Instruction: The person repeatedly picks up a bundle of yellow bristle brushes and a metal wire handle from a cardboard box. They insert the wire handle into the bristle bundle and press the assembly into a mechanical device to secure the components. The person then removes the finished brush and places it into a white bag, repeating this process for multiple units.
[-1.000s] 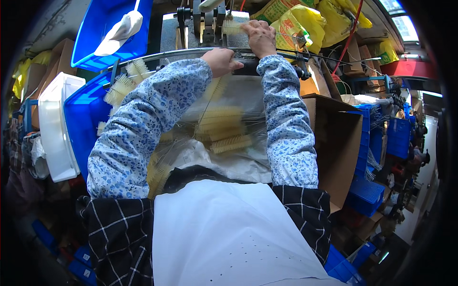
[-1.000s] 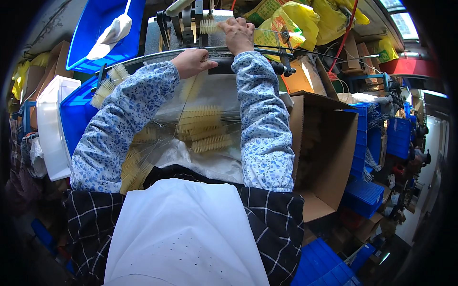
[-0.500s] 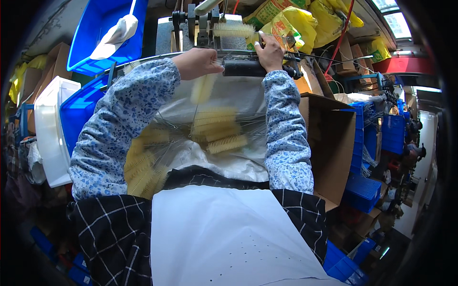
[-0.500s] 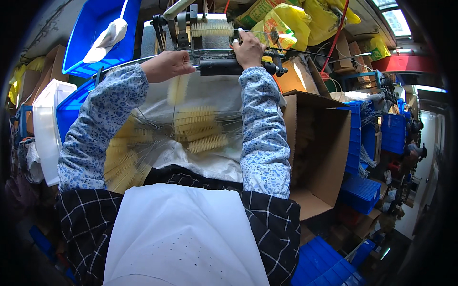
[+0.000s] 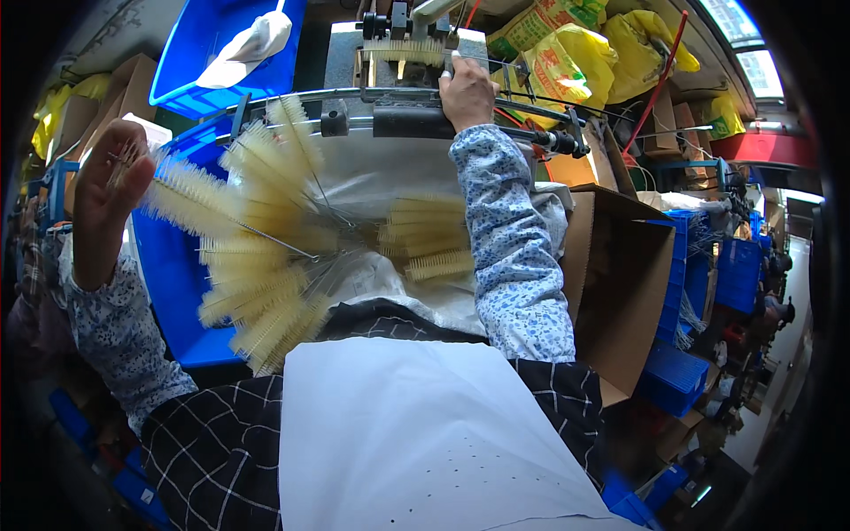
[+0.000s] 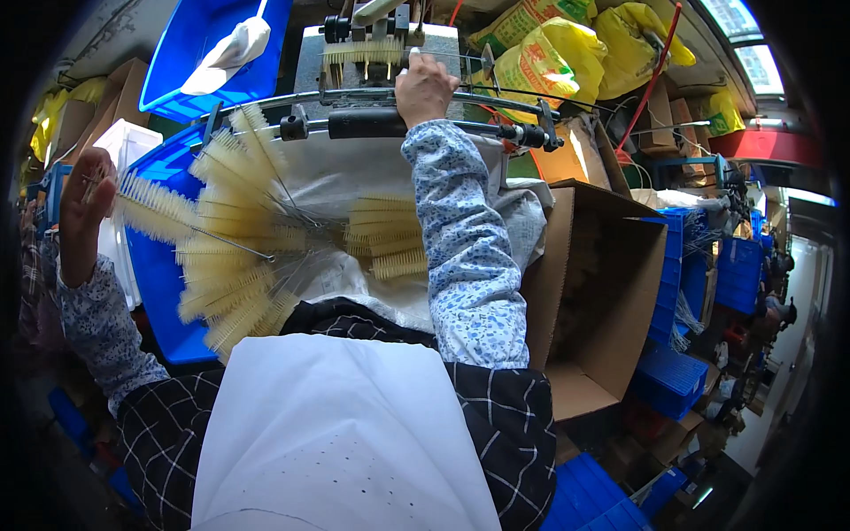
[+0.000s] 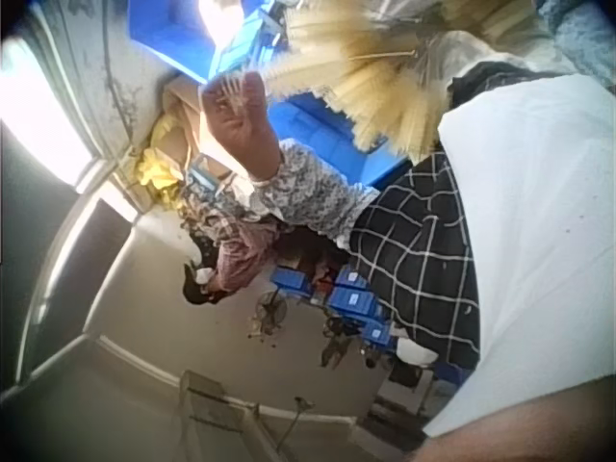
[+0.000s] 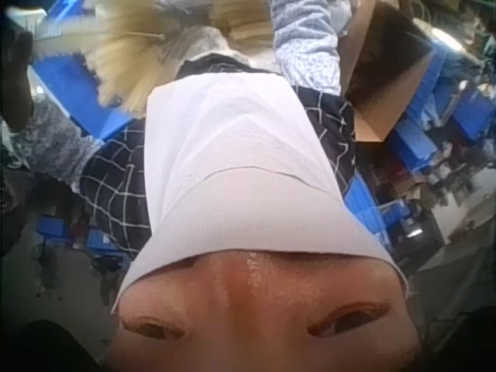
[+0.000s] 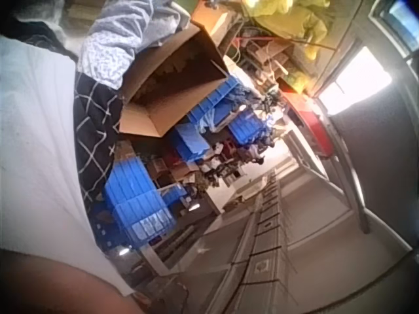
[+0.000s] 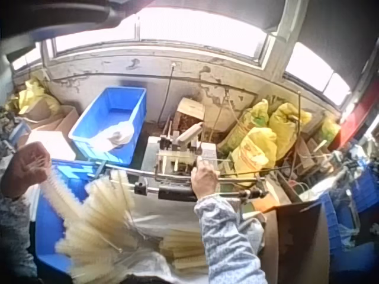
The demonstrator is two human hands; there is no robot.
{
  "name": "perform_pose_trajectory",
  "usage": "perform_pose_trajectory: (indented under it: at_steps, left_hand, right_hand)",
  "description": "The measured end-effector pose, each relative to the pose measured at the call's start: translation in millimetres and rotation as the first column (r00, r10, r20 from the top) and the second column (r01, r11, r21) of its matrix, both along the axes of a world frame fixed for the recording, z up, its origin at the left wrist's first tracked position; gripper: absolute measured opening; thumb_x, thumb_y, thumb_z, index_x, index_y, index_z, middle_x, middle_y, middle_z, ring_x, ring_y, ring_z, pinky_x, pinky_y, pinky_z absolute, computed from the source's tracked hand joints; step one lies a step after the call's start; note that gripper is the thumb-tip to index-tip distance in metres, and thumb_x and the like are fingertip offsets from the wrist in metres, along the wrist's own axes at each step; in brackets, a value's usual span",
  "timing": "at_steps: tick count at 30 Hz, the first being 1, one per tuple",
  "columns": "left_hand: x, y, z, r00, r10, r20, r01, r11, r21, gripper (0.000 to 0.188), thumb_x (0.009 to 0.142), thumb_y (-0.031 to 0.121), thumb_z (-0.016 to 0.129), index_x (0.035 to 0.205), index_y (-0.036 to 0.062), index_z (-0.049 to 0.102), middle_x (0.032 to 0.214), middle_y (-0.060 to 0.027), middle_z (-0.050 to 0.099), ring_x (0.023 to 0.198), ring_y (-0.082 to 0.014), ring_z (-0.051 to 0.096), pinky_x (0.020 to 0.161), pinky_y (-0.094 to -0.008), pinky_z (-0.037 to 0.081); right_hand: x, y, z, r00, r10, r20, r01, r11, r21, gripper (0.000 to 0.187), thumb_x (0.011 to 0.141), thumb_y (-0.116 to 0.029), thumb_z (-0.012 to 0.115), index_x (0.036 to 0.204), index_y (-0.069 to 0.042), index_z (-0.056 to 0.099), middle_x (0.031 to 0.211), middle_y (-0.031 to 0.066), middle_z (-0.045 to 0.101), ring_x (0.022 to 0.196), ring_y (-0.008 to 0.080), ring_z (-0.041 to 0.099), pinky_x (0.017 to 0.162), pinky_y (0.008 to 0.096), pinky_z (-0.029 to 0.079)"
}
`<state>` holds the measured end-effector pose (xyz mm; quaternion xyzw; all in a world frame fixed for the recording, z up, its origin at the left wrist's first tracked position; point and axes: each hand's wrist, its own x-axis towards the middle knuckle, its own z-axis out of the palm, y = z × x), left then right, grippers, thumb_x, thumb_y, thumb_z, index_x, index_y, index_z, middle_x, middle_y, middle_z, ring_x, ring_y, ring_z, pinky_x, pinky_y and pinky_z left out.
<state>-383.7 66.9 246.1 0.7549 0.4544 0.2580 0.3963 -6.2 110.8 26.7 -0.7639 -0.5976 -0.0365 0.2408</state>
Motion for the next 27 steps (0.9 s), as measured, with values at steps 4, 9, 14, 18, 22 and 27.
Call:
perform_pose_trajectory:
  at_steps: [4, 9, 14, 18, 22, 27]
  left_hand:
    - [20, -6, 8, 0.998, -0.032, 0.063, 0.037, 0.996, -0.078, 0.023, 0.081, 0.018, 0.06, 0.097, 0.0057, 0.048, 0.079, 0.0035, 0.044, 0.069, -0.0018, 0.039, 0.061, -0.0155, 0.031]
    - [35, -6, -8, 0.99, -0.117, 0.081, 0.122, 0.991, -0.051, 0.025, 0.08, 0.019, 0.062, 0.096, 0.0056, 0.048, 0.08, 0.0034, 0.044, 0.072, -0.0038, 0.04, 0.065, -0.0174, 0.032]
    - [3, -19, -36, 0.997, -0.076, -0.003, 0.075, 0.996, -0.047, 0.026, 0.079, 0.021, 0.061, 0.097, 0.0069, 0.048, 0.083, 0.0007, 0.046, 0.077, -0.0075, 0.042, 0.07, -0.0211, 0.034]
    - [-5, -14, -43, 0.995, -0.088, -0.051, 0.084, 0.993, -0.086, 0.027, 0.079, 0.023, 0.06, 0.098, 0.0077, 0.048, 0.085, -0.0006, 0.046, 0.079, -0.0091, 0.043, 0.072, -0.022, 0.035]
    - [13, -18, -46, 0.995, -0.085, 0.044, 0.088, 0.994, -0.061, 0.023, 0.08, 0.02, 0.061, 0.093, 0.006, 0.048, 0.078, 0.003, 0.043, 0.072, -0.0039, 0.04, 0.065, -0.0175, 0.032]
    - [13, -18, -46, 0.99, -0.139, 0.013, 0.138, 0.99, 0.023, 0.022, 0.08, 0.017, 0.06, 0.094, 0.0055, 0.048, 0.078, 0.0033, 0.043, 0.071, -0.0032, 0.04, 0.063, -0.0164, 0.032]
  right_hand:
    - [-23, 8, 17, 1.0, 0.005, -0.016, -0.006, 0.997, -0.073, 0.036, 0.075, -0.021, 0.057, 0.108, -0.008, 0.056, 0.099, 0.0081, 0.057, 0.094, 0.0252, 0.054, 0.077, 0.0421, 0.038]
    - [-13, 4, 7, 1.0, 0.013, -0.003, -0.013, 0.998, -0.06, 0.035, 0.077, -0.021, 0.055, 0.109, -0.007, 0.055, 0.101, 0.0082, 0.057, 0.095, 0.0258, 0.054, 0.078, 0.0428, 0.038]
    - [15, -6, -26, 1.0, 0.029, -0.008, -0.029, 0.999, 0.041, 0.034, 0.075, -0.02, 0.056, 0.106, -0.007, 0.057, 0.099, 0.0079, 0.057, 0.094, 0.0254, 0.054, 0.077, 0.0427, 0.038]
    - [54, -17, -28, 1.0, 0.001, -0.029, -0.001, 1.0, 0.018, 0.035, 0.074, -0.021, 0.056, 0.107, -0.01, 0.058, 0.099, 0.0074, 0.058, 0.095, 0.0252, 0.054, 0.079, 0.0426, 0.038]
    - [76, -21, -38, 0.999, 0.018, -0.039, -0.014, 0.996, 0.09, 0.036, 0.075, -0.022, 0.056, 0.109, -0.012, 0.057, 0.1, 0.0071, 0.057, 0.096, 0.0255, 0.053, 0.08, 0.0427, 0.038]
    - [92, -24, -40, 0.998, 0.059, -0.014, -0.058, 0.997, 0.06, 0.035, 0.076, -0.024, 0.056, 0.109, -0.012, 0.056, 0.097, 0.0063, 0.057, 0.092, 0.0265, 0.055, 0.077, 0.0415, 0.04]
